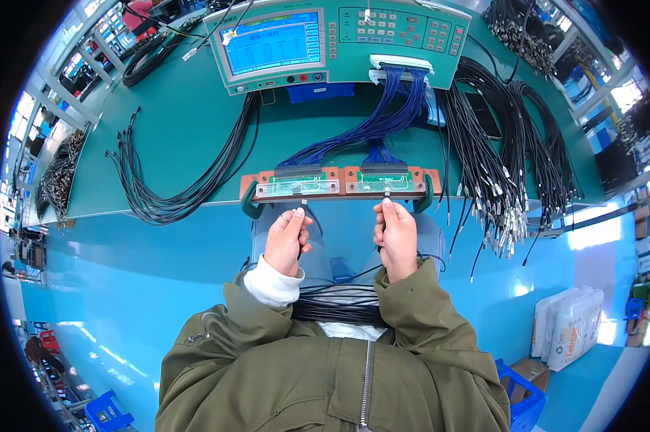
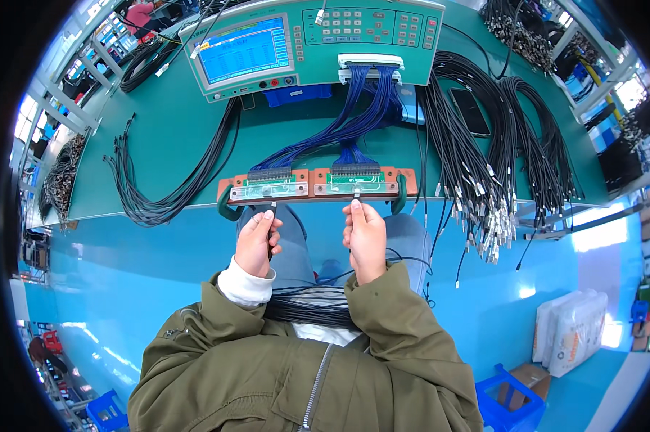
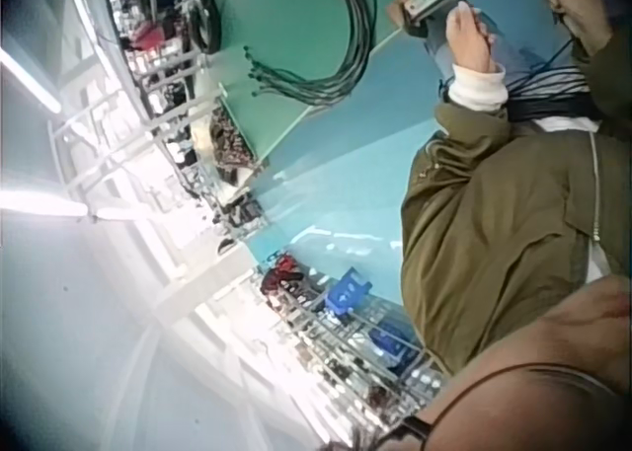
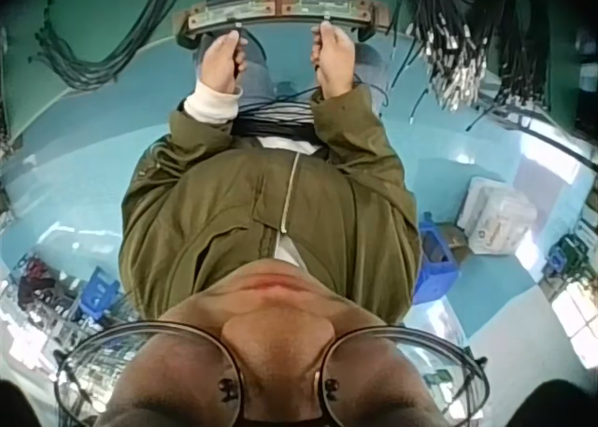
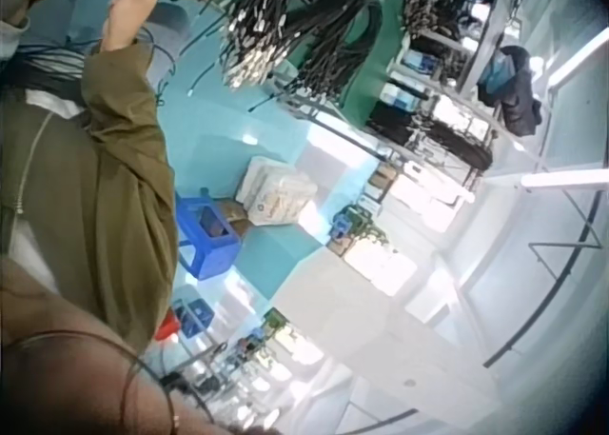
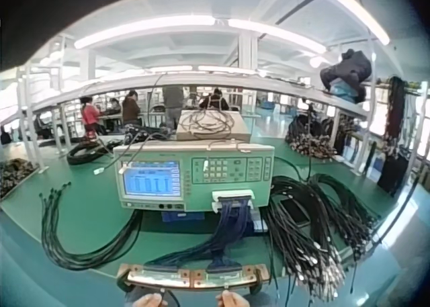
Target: Testing the continuity and functionality of cable harnesses using an electronic testing machine.
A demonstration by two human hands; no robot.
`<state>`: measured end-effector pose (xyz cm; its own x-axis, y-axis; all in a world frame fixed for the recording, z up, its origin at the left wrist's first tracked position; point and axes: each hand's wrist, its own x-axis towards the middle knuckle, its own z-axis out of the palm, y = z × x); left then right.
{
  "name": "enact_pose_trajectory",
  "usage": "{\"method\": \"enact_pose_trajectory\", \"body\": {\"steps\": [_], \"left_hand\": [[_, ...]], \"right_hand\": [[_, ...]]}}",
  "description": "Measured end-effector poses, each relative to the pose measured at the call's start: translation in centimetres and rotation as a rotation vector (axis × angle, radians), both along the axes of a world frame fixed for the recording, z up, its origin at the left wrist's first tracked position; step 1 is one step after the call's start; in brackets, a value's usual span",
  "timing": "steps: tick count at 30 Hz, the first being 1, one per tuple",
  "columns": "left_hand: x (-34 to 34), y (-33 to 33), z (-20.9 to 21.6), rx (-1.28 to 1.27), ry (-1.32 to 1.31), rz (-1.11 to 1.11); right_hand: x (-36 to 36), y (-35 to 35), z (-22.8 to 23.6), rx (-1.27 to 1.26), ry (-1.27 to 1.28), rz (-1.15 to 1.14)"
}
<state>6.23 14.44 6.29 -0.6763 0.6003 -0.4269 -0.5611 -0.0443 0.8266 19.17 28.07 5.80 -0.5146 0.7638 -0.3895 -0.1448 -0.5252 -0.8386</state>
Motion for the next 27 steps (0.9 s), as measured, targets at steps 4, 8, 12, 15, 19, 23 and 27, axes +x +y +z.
{"method": "enact_pose_trajectory", "body": {"steps": [4, 8, 12, 15, 19, 23, 27], "left_hand": [[0.0, 0.2, 0.0, -0.016, 0.018, 0.023], [-0.6, 0.1, -0.5, -0.025, 0.059, 0.022], [-0.4, 0.5, -0.4, -0.038, 0.089, 0.063], [0.1, 0.7, -0.5, -0.047, 0.115, 0.109], [0.8, 1.4, -0.5, -0.053, 0.156, 0.196], [0.8, 2.3, -0.3, -0.003, 0.073, 0.267], [-1.6, 0.4, -0.6, -0.055, 0.181, 0.055]], "right_hand": [[0.5, 1.3, 0.1, -0.135, 0.08, 0.076], [1.3, 3.7, 0.4, -0.117, 0.074, 0.336], [0.4, 1.7, 0.6, -0.092, 0.095, 0.156], [0.4, 1.5, 0.6, -0.064, 0.082, 0.114], [0.7, 1.9, 0.8, -0.001, 0.013, 0.159], [2.0, 1.3, 1.8, 0.282, -0.28, 0.174], [7.3, 1.7, 3.1, 0.682, -0.382, 0.14]]}}
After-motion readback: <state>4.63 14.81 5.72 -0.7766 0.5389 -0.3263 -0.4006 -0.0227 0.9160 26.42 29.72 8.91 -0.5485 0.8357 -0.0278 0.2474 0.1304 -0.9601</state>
